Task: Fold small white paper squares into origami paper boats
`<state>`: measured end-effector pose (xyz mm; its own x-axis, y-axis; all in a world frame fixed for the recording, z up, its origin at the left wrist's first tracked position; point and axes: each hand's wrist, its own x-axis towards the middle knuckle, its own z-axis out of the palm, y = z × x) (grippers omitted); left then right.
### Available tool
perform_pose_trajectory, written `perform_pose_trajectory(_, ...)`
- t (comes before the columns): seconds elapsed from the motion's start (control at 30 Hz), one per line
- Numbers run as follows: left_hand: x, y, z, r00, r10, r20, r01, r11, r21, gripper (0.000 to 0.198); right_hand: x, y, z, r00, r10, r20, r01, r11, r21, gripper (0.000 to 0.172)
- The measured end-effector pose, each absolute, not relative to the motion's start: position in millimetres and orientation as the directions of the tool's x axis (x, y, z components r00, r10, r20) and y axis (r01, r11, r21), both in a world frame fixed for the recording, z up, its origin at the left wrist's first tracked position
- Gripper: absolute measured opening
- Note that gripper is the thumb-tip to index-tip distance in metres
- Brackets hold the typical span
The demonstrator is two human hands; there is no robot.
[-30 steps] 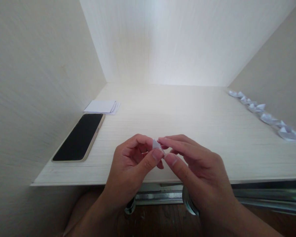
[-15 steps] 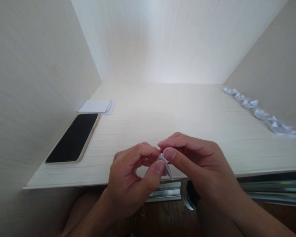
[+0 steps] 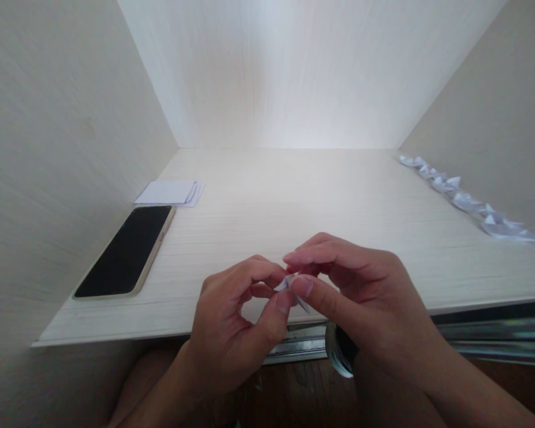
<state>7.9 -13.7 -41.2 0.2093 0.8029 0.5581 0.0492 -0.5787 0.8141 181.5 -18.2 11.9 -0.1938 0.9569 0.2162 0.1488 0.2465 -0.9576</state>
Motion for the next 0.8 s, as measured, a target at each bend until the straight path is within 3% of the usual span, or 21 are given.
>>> perform_pose_trajectory(0.37, 13, -15, -34, 0.168, 0.787, 0.594, 0.173, -0.616, 0.768, 0.016, 178, -22, 23, -0.225, 0.870, 0.440, 0.463, 0.492, -0.737, 0.015)
perform_pose_trajectory(0.7, 17, -17, -43, 0.133, 0.800, 0.584, 0.152, -0.599, 0.786, 0.016, 170, -30, 21, -0.204, 0.807, 0.554, 0.710, 0.512, -0.483, 0.013)
perform_pose_trajectory(0.8, 18, -18, -45, 0.152, 0.804, 0.575, 0.143, -0.593, 0.792, 0.017, 168, -33, 25, -0.160, 0.830, 0.534, 0.752, 0.453, -0.479, 0.012)
